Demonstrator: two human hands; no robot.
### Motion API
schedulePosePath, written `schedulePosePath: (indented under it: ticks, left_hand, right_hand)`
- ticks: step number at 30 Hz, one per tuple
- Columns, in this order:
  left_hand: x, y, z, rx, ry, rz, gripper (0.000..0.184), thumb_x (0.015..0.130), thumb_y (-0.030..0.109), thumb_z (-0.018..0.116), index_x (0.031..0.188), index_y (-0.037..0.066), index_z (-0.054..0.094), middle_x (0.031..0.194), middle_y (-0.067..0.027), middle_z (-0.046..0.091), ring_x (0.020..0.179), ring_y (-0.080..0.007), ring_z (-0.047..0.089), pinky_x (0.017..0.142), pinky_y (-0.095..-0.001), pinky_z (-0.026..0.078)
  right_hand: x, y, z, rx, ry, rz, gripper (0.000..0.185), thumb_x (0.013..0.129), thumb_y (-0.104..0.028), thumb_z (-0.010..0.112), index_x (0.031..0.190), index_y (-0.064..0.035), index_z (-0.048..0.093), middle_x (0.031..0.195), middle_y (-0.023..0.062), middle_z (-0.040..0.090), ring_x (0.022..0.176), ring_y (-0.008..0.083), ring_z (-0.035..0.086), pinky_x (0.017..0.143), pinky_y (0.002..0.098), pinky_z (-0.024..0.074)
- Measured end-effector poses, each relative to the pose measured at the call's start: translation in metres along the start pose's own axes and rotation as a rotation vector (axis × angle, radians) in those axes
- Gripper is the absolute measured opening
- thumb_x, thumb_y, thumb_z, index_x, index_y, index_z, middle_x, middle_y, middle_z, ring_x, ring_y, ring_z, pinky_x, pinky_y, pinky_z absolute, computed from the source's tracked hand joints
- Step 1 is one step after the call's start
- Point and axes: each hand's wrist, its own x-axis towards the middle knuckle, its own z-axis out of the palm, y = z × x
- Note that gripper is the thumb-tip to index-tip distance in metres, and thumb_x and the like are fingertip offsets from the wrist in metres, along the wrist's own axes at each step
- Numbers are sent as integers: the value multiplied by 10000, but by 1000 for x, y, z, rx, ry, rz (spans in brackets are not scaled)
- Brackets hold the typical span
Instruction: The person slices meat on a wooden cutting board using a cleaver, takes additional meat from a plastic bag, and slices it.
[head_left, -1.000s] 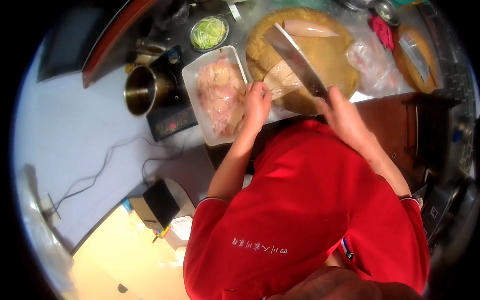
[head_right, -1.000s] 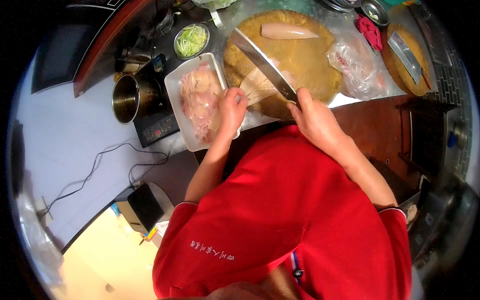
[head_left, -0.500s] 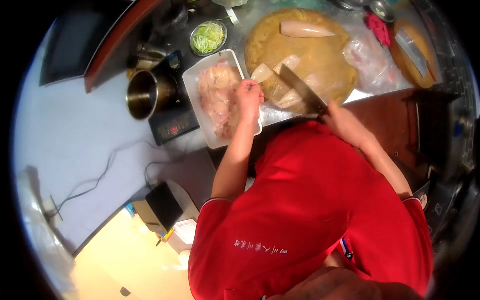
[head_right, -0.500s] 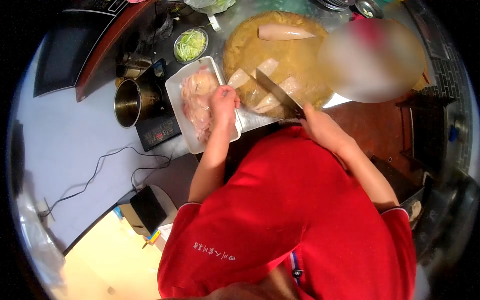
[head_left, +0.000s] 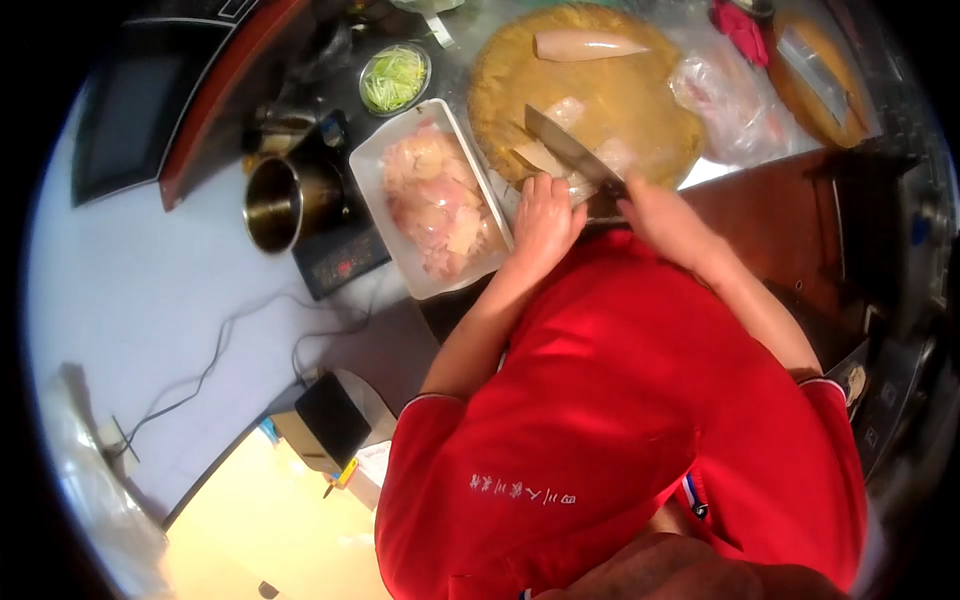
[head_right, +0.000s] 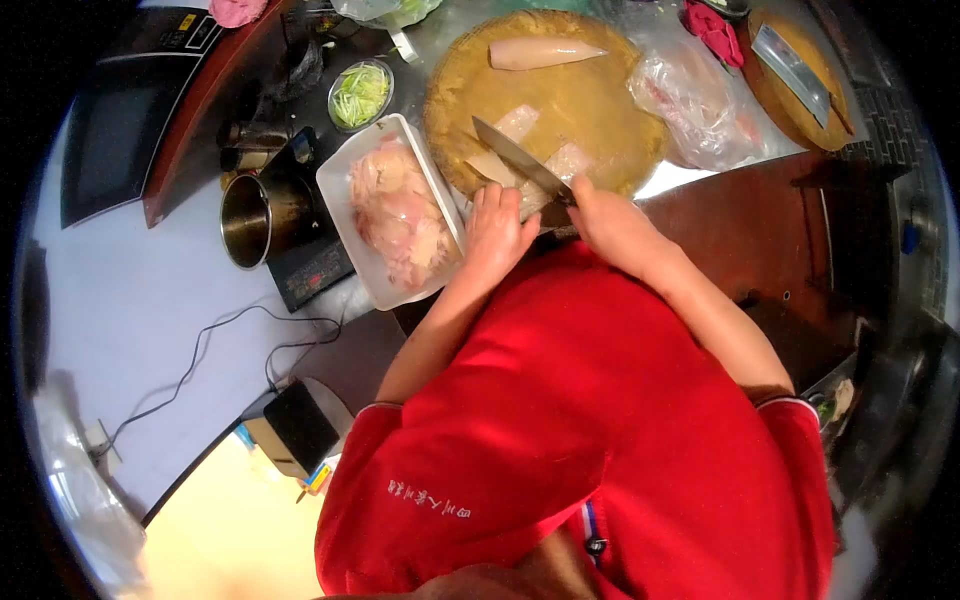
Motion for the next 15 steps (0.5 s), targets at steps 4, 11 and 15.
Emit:
schedulePosePath:
  ticks: [4,11,15]
  left_hand:
    - [10,-2,5,64,-71,-74,300,795,171,753,978,-41,643,973,-226,624,949,-418,638,816,-504,552]
    - [26,-15,22,184,-62,-187,343,766,197,738,975,-57,639,1001,-243,649,948,-408,672,790,-512,593]
    - [34,-30,17,248,25,-202,315,768,181,718,966,-51,642,973,-249,661,905,-416,700,751,-518,606]
  right_hand:
    - [0,8,0,59,49,-36,274,1039,-140,603,1140,54,438,925,363,657,912,550,632,784,584,490]
    - [-36,6,-22,222,-139,250,198,1069,-113,570,1142,22,444,1004,393,630,924,584,572,786,585,454]
    - [-36,27,-4,211,-44,73,177,1062,-73,575,1123,23,438,994,385,634,907,585,564,789,579,459]
